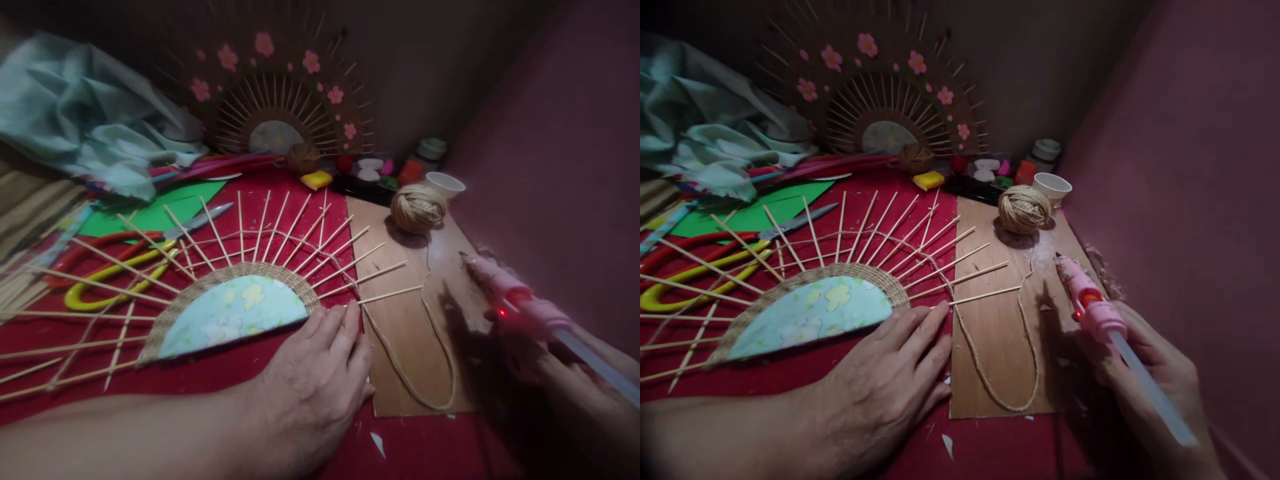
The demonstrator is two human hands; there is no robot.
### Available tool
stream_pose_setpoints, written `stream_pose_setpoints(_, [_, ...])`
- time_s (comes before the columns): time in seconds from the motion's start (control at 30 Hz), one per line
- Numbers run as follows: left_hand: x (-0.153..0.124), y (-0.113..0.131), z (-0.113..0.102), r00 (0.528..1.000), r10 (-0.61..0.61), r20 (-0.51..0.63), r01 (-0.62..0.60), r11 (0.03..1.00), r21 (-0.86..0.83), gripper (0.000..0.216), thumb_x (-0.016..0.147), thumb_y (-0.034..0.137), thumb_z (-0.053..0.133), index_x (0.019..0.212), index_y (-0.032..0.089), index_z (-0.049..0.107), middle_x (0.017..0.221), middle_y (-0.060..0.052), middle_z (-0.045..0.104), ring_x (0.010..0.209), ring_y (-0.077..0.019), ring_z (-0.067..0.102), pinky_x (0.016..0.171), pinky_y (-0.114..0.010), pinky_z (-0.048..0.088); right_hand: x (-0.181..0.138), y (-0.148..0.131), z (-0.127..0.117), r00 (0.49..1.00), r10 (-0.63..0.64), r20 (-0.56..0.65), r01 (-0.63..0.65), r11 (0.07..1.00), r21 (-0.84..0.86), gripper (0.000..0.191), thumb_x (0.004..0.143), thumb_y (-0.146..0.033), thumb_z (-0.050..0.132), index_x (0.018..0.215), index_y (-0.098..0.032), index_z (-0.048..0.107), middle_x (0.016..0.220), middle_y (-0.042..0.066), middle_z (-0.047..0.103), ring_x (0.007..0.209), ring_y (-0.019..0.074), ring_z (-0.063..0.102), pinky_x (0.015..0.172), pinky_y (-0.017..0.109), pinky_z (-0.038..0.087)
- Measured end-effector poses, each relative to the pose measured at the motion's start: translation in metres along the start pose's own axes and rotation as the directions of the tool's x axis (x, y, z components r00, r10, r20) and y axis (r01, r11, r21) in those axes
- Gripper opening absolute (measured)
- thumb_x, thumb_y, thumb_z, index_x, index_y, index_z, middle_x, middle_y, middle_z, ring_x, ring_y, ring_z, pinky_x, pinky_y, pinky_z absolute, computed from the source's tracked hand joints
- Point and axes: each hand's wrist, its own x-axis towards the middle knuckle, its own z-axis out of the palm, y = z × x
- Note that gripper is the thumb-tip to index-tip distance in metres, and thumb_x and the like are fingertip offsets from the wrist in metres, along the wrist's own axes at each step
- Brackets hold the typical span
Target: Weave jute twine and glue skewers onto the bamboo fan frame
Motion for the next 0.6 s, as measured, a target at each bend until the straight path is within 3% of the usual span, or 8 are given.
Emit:
stream_pose_setpoints(0.1, [0.001, -0.002, -0.004, 0.999, 0.013, -0.045, -0.013, 1.000, 0.012, 0.036, 0.088, 0.026, 0.038, 0.115, 0.005, 0.049, 0.121, -0.022, 0.051, 0.105, -0.0323, 0.050, 0.088, -0.050, 0.038, 0.009, 0.009, -0.010, 0.983, -0.132, 0.131, 0.159, 0.960, -0.229, 0.021, 0.077, -0.035, 0.057, 0.097, -0.027, 0.060, 0.100, 0.010, 0.062, 0.084, 0.0261, 0.061, 0.068, 0.033, 0.048])
stream_pose_setpoints(0.2, [0.004, -0.009, -0.009, 0.992, 0.028, -0.126, -0.024, 0.999, 0.034, 0.029, 0.085, 0.014, 0.038, 0.109, 0.005, 0.052, 0.111, -0.019, 0.056, 0.094, -0.0275, 0.052, 0.082, -0.045, 0.042, 0.015, 0.020, -0.015, 0.963, -0.187, 0.196, 0.262, 0.827, -0.498, 0.023, 0.082, -0.034, 0.049, 0.099, -0.022, 0.058, 0.096, 0.013, 0.058, 0.085, 0.0264, 0.058, 0.072, 0.037, 0.046])
stream_pose_setpoints(0.27, [0.007, -0.016, -0.011, 0.987, -0.015, -0.158, 0.023, 0.999, 0.046, 0.026, 0.083, 0.008, 0.036, 0.102, 0.006, 0.055, 0.100, -0.016, 0.058, 0.088, -0.0253, 0.051, 0.078, -0.042, 0.043, 0.016, 0.025, -0.018, 0.943, -0.225, 0.244, 0.328, 0.749, -0.576, 0.028, 0.084, -0.035, 0.043, 0.102, -0.018, 0.057, 0.096, 0.015, 0.055, 0.087, 0.0271, 0.055, 0.074, 0.039, 0.045])
stream_pose_setpoints(0.4, [0.013, -0.029, -0.011, 0.986, -0.128, -0.103, 0.138, 0.986, 0.096, 0.019, 0.083, 0.010, 0.039, 0.085, 0.011, 0.057, 0.085, -0.012, 0.055, 0.078, -0.0236, 0.047, 0.069, -0.039, 0.043, 0.006, 0.005, -0.015, 0.887, -0.398, 0.233, 0.448, 0.626, -0.638, 0.033, 0.083, -0.035, 0.042, 0.105, -0.015, 0.056, 0.107, 0.017, 0.051, 0.101, 0.0323, 0.046, 0.081, 0.046, 0.041])
stream_pose_setpoints(0.47, [0.016, -0.033, -0.010, 0.987, -0.144, -0.067, 0.152, 0.980, 0.132, 0.016, 0.083, 0.011, 0.040, 0.078, 0.014, 0.055, 0.082, -0.011, 0.053, 0.076, -0.0235, 0.045, 0.066, -0.039, 0.041, -0.004, -0.021, -0.002, 0.859, -0.482, 0.172, 0.485, 0.658, -0.576, 0.026, 0.084, -0.031, 0.041, 0.097, -0.016, 0.057, 0.102, 0.014, 0.052, 0.098, 0.0285, 0.047, 0.078, 0.042, 0.041])
stream_pose_setpoints(0.5, [0.017, -0.035, -0.009, 0.988, -0.143, -0.061, 0.151, 0.978, 0.145, 0.016, 0.082, 0.011, 0.041, 0.076, 0.014, 0.055, 0.081, -0.011, 0.052, 0.075, -0.0234, 0.045, 0.065, -0.038, 0.041, -0.009, -0.036, 0.009, 0.834, -0.516, 0.197, 0.539, 0.681, -0.496, 0.021, 0.085, -0.028, 0.041, 0.094, -0.017, 0.057, 0.098, 0.013, 0.054, 0.094, 0.0253, 0.048, 0.077, 0.038, 0.042])
stream_pose_setpoints(0.6, [0.019, -0.035, -0.008, 0.990, -0.129, -0.062, 0.138, 0.977, 0.162, 0.014, 0.082, 0.011, 0.043, 0.074, 0.014, 0.054, 0.080, -0.010, 0.051, 0.074, -0.0222, 0.043, 0.064, -0.036, 0.040, -0.017, -0.070, 0.046, 0.735, -0.454, 0.504, 0.656, 0.664, -0.360, 0.012, 0.083, -0.025, 0.045, 0.081, -0.020, 0.056, 0.088, 0.007, 0.056, 0.082, 0.0202, 0.051, 0.071, 0.033, 0.042])
